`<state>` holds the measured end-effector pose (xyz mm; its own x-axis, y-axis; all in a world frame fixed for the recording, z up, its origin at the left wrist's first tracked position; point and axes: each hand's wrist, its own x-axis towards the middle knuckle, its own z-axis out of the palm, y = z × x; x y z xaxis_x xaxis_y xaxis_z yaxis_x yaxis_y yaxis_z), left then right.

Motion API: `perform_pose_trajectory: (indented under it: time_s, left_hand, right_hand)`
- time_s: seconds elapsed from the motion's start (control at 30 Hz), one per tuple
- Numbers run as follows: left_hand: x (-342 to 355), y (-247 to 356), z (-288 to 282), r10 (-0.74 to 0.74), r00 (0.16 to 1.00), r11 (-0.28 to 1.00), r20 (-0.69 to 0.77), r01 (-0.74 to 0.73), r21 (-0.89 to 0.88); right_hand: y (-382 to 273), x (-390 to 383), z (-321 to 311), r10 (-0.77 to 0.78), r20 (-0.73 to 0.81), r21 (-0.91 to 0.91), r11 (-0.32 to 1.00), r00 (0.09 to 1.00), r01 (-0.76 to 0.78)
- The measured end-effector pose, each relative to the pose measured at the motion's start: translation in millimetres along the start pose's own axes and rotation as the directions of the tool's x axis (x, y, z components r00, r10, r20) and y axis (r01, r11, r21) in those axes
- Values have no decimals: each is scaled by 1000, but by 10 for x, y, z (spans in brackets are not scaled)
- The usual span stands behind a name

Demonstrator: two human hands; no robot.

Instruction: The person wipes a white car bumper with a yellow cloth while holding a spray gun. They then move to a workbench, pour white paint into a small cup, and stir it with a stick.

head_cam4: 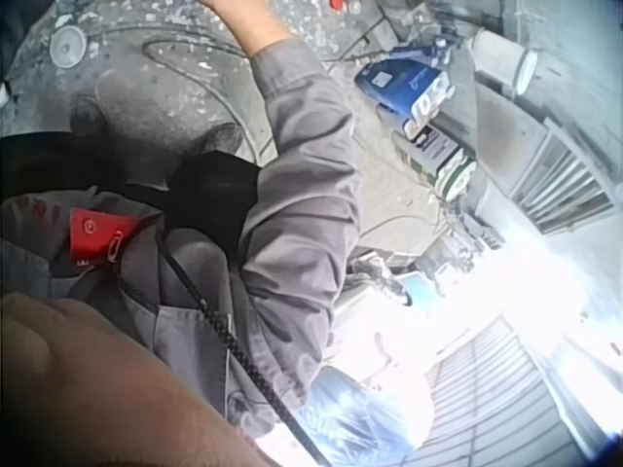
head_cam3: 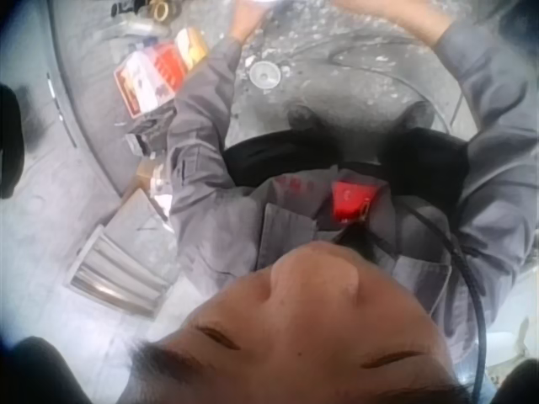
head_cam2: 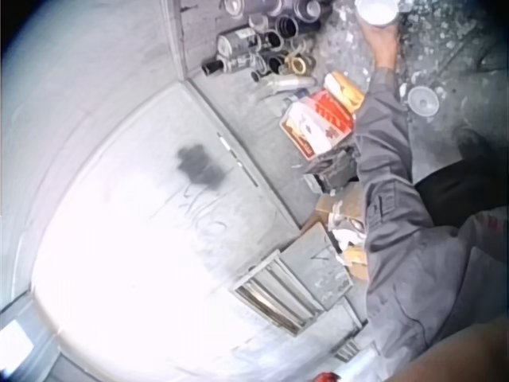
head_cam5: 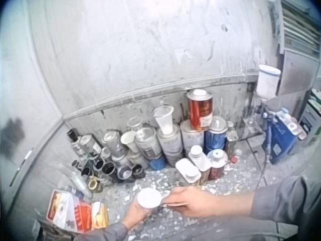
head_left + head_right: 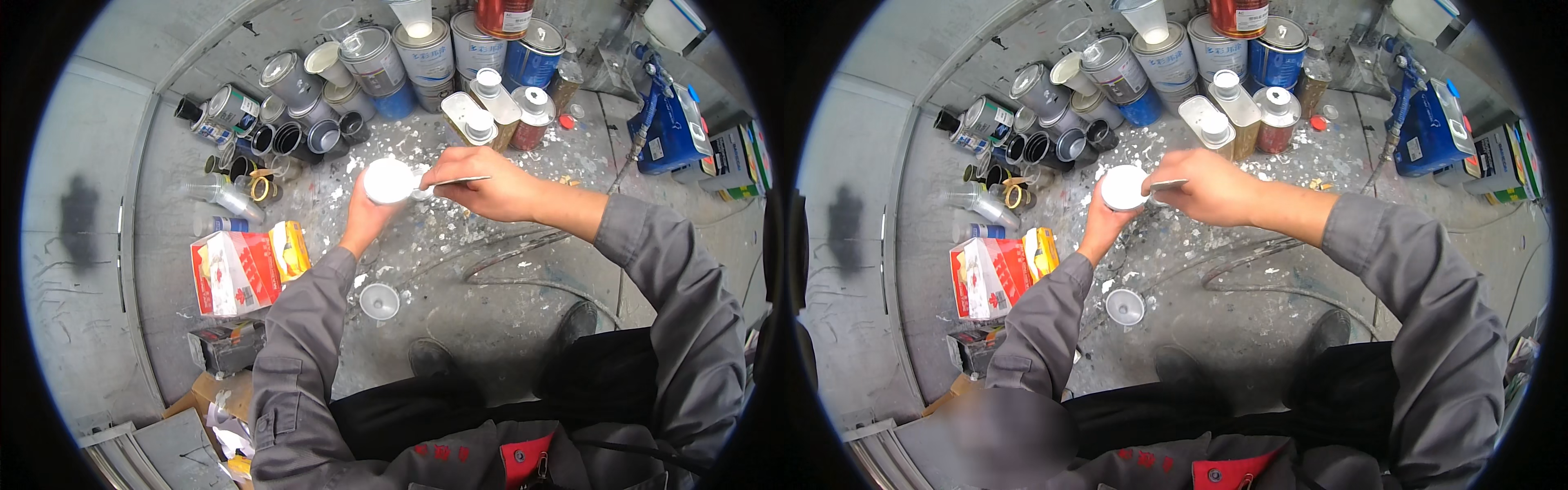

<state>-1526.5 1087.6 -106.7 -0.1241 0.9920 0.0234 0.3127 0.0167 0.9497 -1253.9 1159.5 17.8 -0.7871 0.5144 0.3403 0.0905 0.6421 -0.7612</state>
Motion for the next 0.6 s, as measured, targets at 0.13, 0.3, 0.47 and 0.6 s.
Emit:
perform_pose_trajectory:
  time_s: [0.13, 0.3, 0.47, 0.6]
  left_hand:
    - [15, -76, -89, -6, 998, 997, 67, 0, 81]
    - [-23, -61, -178, 45, 996, 981, 80, -59, 186]
    - [-40, 70, -232, 64, 989, 969, 133, -93, 229]
    - [-102, -41, -346, 70, 983, 963, 171, -111, 244]
  right_hand:
    - [10, 69, 66, -15, 12, -24, 1000, 1000, 15]
    - [30, 130, 88, 3, 20, -39, 999, 1000, -2]
    - [70, 202, 91, 22, 9, -85, 996, 1000, -21]
    - [80, 278, 138, 51, 10, -91, 995, 999, -50]
